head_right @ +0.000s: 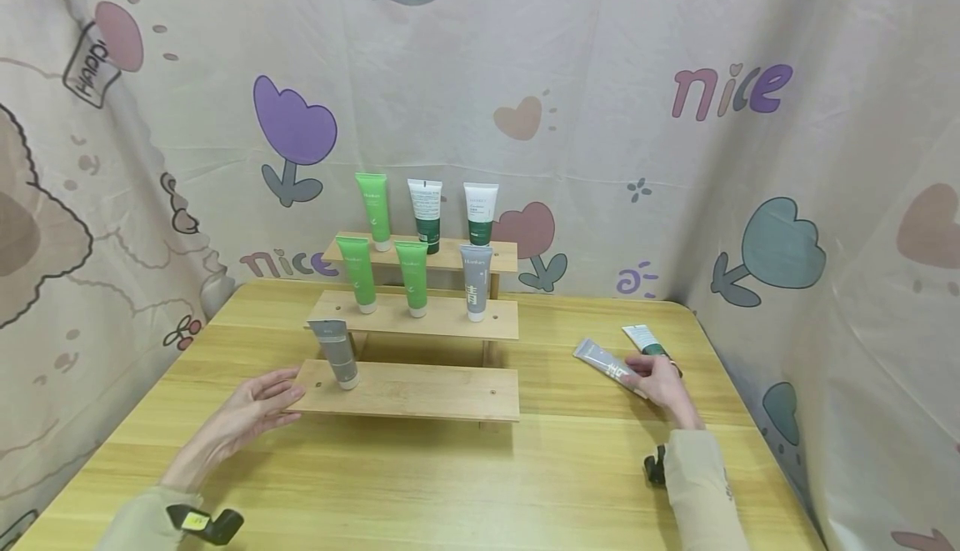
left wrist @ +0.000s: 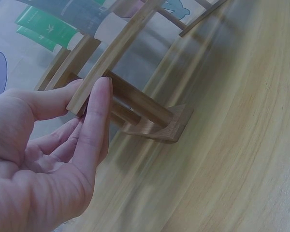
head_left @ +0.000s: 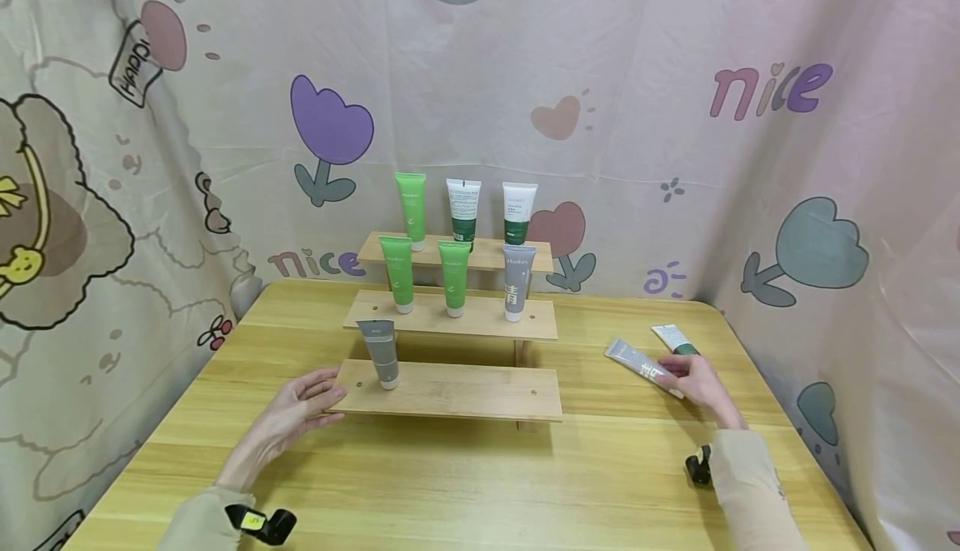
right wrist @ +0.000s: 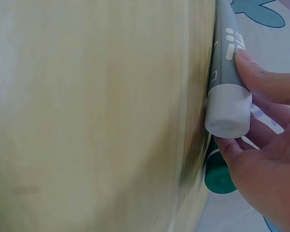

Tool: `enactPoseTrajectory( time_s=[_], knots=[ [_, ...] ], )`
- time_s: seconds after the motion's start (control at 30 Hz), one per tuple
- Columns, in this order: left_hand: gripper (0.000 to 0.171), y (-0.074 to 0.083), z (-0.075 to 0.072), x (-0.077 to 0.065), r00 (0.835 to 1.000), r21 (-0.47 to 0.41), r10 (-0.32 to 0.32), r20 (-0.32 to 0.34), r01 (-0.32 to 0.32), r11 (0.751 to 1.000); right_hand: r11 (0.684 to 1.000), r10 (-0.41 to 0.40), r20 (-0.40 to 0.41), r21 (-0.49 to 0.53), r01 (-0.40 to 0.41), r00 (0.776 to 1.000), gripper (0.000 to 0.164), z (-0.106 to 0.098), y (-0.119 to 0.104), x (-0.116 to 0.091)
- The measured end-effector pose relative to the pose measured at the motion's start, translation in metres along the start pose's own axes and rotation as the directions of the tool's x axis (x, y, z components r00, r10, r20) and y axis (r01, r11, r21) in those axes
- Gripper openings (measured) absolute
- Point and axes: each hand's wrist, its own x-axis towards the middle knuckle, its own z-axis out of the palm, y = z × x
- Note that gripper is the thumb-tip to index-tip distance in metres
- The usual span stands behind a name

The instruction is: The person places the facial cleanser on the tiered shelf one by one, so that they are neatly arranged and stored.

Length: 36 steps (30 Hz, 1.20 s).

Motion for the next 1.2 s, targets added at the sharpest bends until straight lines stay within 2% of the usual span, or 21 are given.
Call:
enactPoseTrajectory(
  time_s=[0.43, 0.87, 1.0, 1.2],
  knots=[
    [0.077, 0.0011, -0.0005, -0.0005, 1.0, -0.006, -0.008, 0.01, 0.008, 1.0, 1.0, -0.011, 0.035, -0.012, 0.012, 0.999, 0.036, 0.0013, -0.0032, 0.0003],
    [0.076, -0.0012, -0.0011, -0.0003, 1.0, -0.002, -0.016, 0.01, 0.016, 1.0, 0.999, -0.04, 0.003, 0.006, 0.04, 0.999, 0.036, 0.0022, -0.0049, -0.0027],
    [0.077, -0.0009, -0.0006, -0.0005, 1.0, -0.004, -0.015, 0.007, 0.015, 1.0, 0.998, -0.043, -0.011, 0.042, 0.043, 0.999, 0.038, 0.003, -0.0032, -0.0031],
    [0.077, 0.0001, -0.0001, -0.0008, 1.0, -0.01, -0.011, 0.005, 0.012, 1.0, 0.986, -0.111, -0.045, 0.122, 0.116, 0.993, 0.044, 0.0013, -0.0022, -0.0052]
  ],
)
